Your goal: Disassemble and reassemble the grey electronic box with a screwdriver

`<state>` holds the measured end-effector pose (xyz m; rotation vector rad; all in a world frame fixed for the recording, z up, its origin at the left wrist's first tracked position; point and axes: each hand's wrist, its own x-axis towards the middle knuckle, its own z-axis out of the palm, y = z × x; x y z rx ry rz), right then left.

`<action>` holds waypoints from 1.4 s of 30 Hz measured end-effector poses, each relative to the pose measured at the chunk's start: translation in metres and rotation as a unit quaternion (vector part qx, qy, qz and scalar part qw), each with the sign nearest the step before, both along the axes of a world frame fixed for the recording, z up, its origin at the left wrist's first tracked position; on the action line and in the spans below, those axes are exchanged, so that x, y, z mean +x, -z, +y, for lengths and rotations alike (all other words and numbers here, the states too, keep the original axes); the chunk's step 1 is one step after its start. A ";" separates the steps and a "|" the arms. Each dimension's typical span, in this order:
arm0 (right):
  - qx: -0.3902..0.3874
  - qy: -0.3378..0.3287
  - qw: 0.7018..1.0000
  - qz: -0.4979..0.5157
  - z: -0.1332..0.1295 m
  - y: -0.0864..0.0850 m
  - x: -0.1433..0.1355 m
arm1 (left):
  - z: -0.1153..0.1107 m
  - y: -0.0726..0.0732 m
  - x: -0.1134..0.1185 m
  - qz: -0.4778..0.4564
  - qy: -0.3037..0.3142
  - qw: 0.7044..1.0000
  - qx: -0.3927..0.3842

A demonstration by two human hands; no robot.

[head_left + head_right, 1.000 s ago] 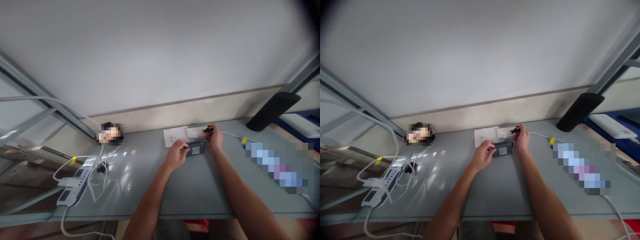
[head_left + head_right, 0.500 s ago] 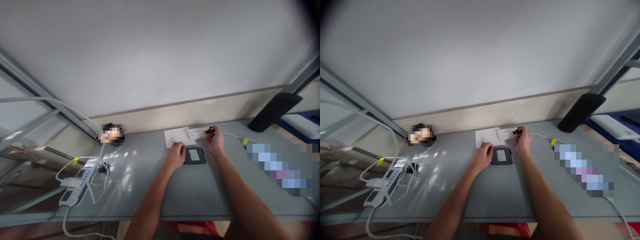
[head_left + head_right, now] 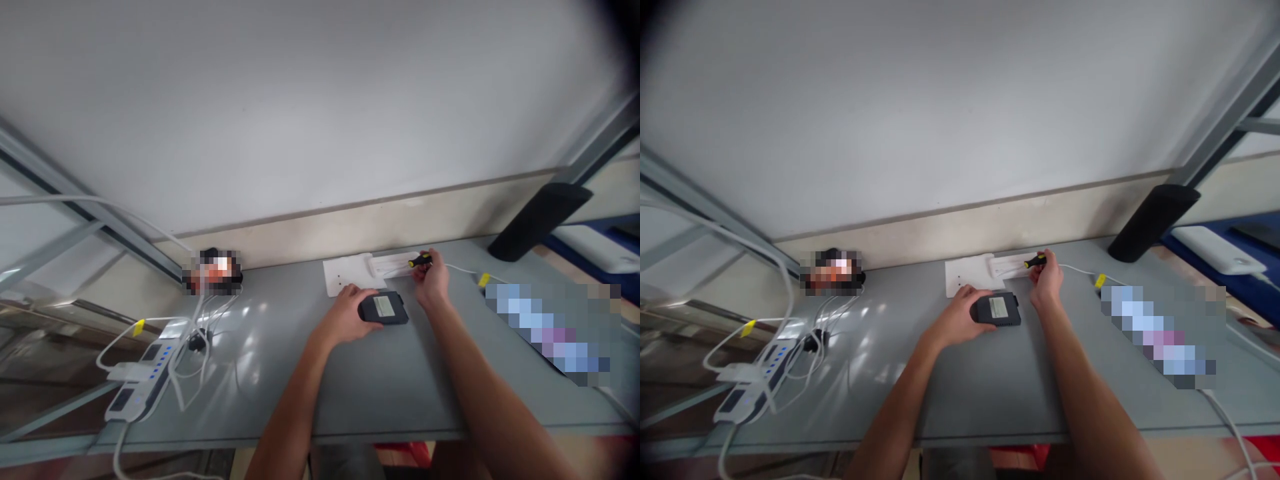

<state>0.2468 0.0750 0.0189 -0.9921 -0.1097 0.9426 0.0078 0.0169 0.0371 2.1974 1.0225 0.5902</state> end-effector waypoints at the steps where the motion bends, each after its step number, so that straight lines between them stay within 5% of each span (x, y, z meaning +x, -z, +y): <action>1: 0.000 0.001 1.000 0.000 0.000 0.000 0.001 | 0.001 0.000 0.000 -0.012 -0.014 1.000 0.003; 16: 0.014 -0.016 0.999 -0.037 0.002 -0.001 -0.007 | 0.008 0.003 0.003 0.002 -0.090 0.994 0.055; 27: -0.007 -0.158 0.947 -0.281 -0.008 -0.002 -0.040 | 0.012 0.007 -0.003 -0.027 -0.099 0.994 0.048; 33: -0.028 -0.265 0.908 -0.322 -0.013 -0.004 -0.042 | 0.029 0.016 -0.022 -0.065 -0.239 0.966 0.078; 42: -0.053 -0.242 0.908 -0.337 -0.014 -0.007 -0.033 | 0.041 0.026 -0.032 -0.044 -0.313 0.940 0.131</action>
